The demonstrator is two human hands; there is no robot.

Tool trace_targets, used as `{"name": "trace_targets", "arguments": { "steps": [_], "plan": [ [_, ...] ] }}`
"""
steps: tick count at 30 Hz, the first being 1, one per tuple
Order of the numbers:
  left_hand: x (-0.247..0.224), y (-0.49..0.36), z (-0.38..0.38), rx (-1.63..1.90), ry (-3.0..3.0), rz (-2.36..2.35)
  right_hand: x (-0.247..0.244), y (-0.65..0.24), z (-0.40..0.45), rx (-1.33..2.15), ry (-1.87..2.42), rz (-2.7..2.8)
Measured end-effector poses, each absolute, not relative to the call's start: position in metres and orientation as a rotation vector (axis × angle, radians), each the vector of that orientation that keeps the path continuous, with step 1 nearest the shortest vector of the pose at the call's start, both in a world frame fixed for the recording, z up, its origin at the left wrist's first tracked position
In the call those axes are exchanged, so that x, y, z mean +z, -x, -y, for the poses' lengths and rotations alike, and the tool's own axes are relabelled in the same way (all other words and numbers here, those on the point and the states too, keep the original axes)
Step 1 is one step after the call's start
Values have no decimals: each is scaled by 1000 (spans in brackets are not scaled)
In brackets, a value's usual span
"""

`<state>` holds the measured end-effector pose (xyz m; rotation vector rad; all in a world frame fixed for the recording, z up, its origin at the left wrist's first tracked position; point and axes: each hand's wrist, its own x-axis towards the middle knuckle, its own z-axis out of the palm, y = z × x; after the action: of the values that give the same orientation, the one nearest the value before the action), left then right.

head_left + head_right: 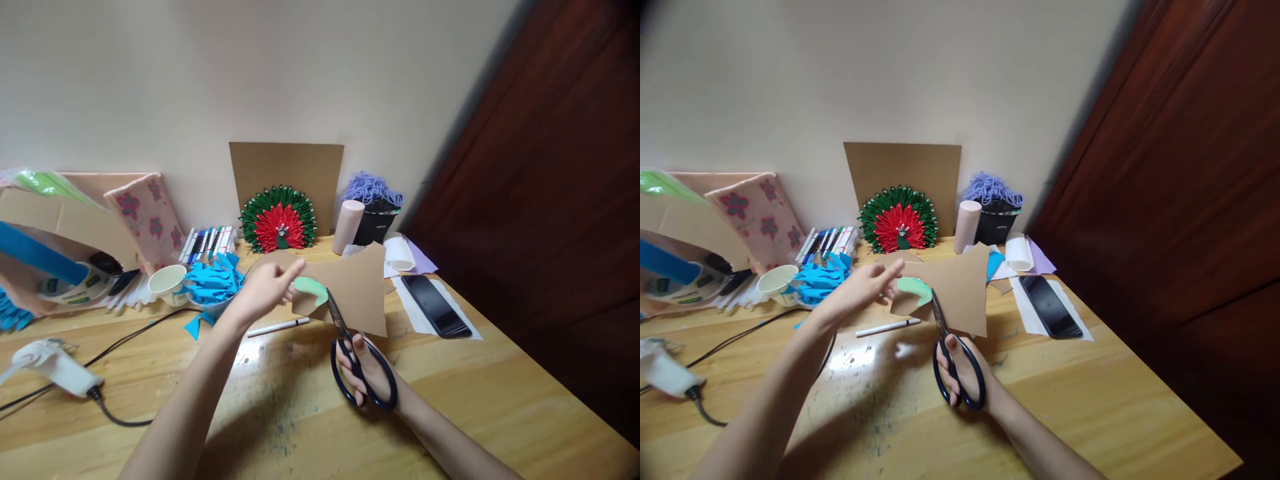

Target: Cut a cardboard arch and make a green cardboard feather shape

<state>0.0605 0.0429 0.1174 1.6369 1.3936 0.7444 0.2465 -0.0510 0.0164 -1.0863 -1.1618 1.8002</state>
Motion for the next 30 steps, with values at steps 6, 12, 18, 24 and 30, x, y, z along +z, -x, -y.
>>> {"name": "trace_targets", "arguments": {
  "steps": [6, 12, 18, 24, 30],
  "plan": [
    [109, -81, -41, 746, -1426, -1353, 15, -247, 50, 1707, 1130, 1141],
    [98, -81, -47, 825, -1482, -1350, 21, -247, 52, 1647, 1181, 1164],
    [103, -78, -46, 785, -1512, -1322, 26, -249, 51, 1634, 1206, 1210],
    [116, -77, -40, 796, -1486, -1299, 23, -251, 52, 1672, 1157, 1242],
    [124, -56, -47, 898, -1553, -1305, 12, -258, 46, 1802, 1056, 1171]
  ]
}}
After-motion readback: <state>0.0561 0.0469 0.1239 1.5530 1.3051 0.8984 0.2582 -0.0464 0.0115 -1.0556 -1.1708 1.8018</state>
